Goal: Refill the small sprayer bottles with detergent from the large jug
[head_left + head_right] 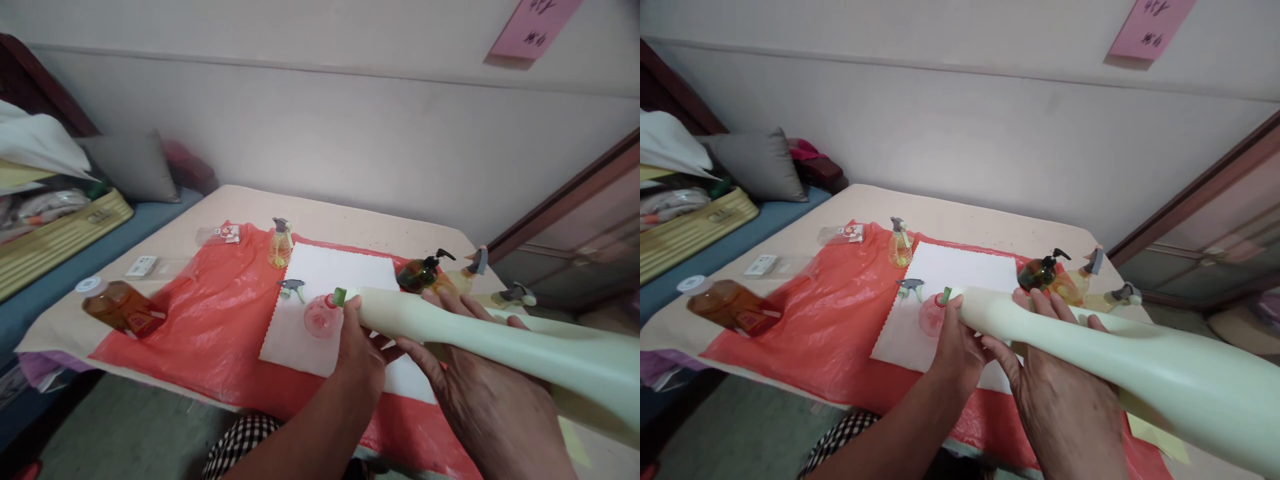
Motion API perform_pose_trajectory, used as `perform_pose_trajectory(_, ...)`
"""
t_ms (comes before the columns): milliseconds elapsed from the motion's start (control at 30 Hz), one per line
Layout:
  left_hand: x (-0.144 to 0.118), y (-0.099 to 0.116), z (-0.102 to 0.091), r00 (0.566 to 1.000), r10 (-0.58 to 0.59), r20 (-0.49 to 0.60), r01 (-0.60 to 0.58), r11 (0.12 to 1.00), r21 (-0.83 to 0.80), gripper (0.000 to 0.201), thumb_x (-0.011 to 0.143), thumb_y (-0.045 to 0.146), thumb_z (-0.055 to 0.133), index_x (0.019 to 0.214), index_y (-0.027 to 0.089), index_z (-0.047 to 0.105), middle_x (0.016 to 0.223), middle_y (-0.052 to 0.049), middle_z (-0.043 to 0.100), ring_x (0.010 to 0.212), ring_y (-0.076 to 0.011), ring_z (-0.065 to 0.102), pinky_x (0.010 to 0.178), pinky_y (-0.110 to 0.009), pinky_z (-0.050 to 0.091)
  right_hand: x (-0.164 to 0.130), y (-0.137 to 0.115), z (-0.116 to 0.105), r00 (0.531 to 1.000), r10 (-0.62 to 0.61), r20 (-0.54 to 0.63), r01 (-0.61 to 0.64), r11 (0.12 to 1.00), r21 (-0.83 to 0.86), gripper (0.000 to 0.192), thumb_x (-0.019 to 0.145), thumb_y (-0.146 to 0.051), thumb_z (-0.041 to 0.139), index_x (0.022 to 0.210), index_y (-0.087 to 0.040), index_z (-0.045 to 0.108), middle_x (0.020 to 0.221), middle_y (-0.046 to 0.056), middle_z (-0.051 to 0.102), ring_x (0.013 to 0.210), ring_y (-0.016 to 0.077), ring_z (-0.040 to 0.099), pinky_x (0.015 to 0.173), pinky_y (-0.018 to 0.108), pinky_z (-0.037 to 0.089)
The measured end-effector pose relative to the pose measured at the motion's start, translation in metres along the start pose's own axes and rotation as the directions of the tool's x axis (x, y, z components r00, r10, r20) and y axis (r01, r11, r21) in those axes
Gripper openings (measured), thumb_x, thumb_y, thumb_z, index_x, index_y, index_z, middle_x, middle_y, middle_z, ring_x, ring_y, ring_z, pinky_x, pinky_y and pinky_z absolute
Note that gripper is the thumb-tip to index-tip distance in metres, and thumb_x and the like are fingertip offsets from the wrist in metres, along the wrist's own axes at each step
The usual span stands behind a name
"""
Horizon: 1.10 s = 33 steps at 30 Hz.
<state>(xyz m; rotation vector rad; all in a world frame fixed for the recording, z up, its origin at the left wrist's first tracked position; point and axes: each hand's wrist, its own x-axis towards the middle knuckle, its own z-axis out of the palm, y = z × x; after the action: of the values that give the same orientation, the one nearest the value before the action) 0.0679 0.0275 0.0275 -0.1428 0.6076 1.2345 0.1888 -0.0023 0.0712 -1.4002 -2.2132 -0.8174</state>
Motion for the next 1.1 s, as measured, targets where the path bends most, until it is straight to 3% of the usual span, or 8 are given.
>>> perform_pose_trajectory(367,-0.0014,0.0009,0.0003,1.0,-0.004,0.006,0.004,1.0,0.0,0.049,0.09,0.053,0.056,0.122,0.017,0.066,0.125,-0.013,0.066,0.093,-0.0238,0.067,0.062,-0.029,0.056,0.0025,-0.001,-0.0011,1.0,-0.016,-0.01,0.016,0.999,-0.029,0.074,0.103,-0.057,0.03,0.161,-0.01,0.028,0.147,0.024,0.056,0.131,0.0419,0.057,0.114,0.064,0.037)
perform_pose_trajectory(700,-0.0031,0.0006,0.001,1.0,-0.003,0.008,0.003,1.0,-0.007,0.048,0.089,0.053,0.057,0.121,0.017,0.067,0.123,-0.013,0.067,0.096,-0.024,0.067,0.063,-0.029,0.056,0.0017,-0.0002,-0.0001,1.0,-0.022,-0.009,0.022,0.999,-0.03,0.072,0.103,-0.057,0.034,0.15,-0.004,0.044,0.147,0.026,0.055,0.132,0.0423,0.056,0.115,0.064,0.036)
perform_pose_trajectory(1100,-0.0033,0.0002,0.0009,1.0,-0.005,-0.002,0.005,1.0,-0.007,0.051,0.087,0.053,0.059,0.123,0.017,0.065,0.127,-0.013,0.065,0.097,-0.0251,0.067,0.064,-0.029,0.056,0.0017,-0.0016,-0.001,1.0,0.007,0.003,-0.007,1.0,-0.003,0.075,0.102,-0.061,0.03,0.151,-0.006,0.044,0.147,0.025,0.056,0.135,0.0416,0.054,0.117,0.064,0.034)
